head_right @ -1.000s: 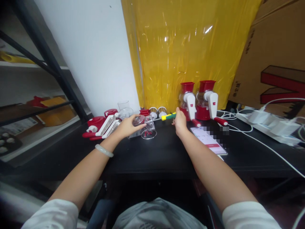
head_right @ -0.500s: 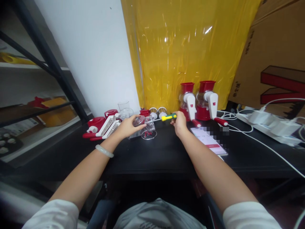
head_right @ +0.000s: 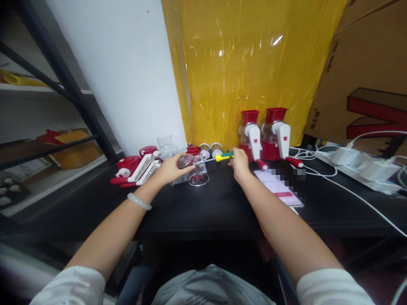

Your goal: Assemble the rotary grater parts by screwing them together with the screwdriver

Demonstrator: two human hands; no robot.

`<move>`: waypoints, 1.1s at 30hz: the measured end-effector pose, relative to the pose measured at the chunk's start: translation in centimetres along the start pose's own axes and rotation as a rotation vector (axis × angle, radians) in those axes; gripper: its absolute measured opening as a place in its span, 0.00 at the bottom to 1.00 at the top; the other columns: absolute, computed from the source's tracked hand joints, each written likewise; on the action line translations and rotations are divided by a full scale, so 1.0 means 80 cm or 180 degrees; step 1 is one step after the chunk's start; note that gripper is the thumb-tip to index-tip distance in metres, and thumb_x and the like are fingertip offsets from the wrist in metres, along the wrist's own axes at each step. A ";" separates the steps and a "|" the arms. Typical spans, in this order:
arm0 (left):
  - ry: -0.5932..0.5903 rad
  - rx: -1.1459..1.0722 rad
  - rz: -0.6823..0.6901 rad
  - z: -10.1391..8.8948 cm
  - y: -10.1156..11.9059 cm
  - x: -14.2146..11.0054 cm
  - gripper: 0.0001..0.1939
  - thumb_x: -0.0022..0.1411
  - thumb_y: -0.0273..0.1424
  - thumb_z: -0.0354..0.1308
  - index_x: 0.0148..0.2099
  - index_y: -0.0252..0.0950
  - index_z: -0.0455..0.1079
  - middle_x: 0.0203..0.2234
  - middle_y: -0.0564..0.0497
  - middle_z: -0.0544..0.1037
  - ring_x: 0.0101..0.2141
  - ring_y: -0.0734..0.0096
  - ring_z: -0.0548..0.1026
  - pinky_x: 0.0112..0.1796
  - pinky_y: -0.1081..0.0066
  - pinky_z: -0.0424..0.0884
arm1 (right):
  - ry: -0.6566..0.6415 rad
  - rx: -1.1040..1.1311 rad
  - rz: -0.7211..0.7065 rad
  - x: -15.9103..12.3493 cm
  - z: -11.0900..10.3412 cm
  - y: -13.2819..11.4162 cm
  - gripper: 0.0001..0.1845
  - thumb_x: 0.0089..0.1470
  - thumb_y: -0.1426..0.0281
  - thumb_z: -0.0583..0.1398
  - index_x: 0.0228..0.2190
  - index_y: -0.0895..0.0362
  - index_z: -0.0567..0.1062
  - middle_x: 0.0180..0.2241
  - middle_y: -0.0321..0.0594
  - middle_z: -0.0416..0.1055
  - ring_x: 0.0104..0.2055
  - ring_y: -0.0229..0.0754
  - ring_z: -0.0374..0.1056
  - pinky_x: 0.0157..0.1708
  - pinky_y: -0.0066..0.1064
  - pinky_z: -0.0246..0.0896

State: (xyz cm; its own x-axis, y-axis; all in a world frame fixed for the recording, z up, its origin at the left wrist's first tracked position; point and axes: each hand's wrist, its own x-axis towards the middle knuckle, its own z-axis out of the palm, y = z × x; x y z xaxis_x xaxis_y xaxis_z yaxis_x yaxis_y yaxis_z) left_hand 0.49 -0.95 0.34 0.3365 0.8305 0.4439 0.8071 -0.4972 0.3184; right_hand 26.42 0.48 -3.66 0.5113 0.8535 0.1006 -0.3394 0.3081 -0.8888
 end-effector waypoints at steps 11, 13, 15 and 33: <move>-0.0021 0.0035 -0.0020 -0.001 0.001 0.000 0.39 0.53 0.59 0.57 0.58 0.39 0.67 0.38 0.44 0.79 0.37 0.56 0.77 0.38 0.63 0.70 | -0.0176 0.0404 0.0174 -0.003 -0.001 -0.010 0.09 0.52 0.64 0.54 0.24 0.55 0.68 0.17 0.31 0.63 0.15 0.32 0.56 0.16 0.25 0.55; -0.0023 0.0047 -0.0023 -0.001 0.001 0.000 0.39 0.53 0.59 0.57 0.57 0.39 0.67 0.37 0.44 0.79 0.38 0.55 0.77 0.39 0.63 0.70 | -0.0126 0.0189 0.0084 0.000 -0.003 -0.008 0.13 0.54 0.59 0.54 0.24 0.55 0.67 0.16 0.31 0.62 0.14 0.33 0.56 0.16 0.26 0.56; -0.0019 0.0046 -0.0014 -0.001 0.001 0.000 0.39 0.53 0.60 0.57 0.58 0.38 0.67 0.37 0.44 0.79 0.38 0.55 0.77 0.39 0.63 0.70 | -0.0063 -0.0069 -0.0085 0.002 -0.004 -0.005 0.17 0.54 0.54 0.55 0.24 0.54 0.66 0.14 0.29 0.58 0.13 0.33 0.54 0.14 0.26 0.55; -0.0035 -0.0029 -0.0006 -0.002 0.002 -0.001 0.38 0.53 0.59 0.57 0.57 0.39 0.67 0.38 0.44 0.79 0.38 0.55 0.77 0.39 0.63 0.70 | -0.0132 0.0511 0.0128 -0.002 0.002 -0.011 0.04 0.47 0.70 0.56 0.24 0.55 0.64 0.19 0.28 0.60 0.16 0.30 0.53 0.17 0.23 0.54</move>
State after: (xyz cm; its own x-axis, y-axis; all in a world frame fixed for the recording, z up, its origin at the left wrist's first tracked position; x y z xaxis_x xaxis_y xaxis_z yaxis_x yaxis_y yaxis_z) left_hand 0.53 -1.15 0.50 0.3404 0.8341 0.4341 0.8033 -0.4979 0.3267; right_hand 26.48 0.16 -2.80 0.4629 0.8821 0.0879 -0.4824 0.3338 -0.8098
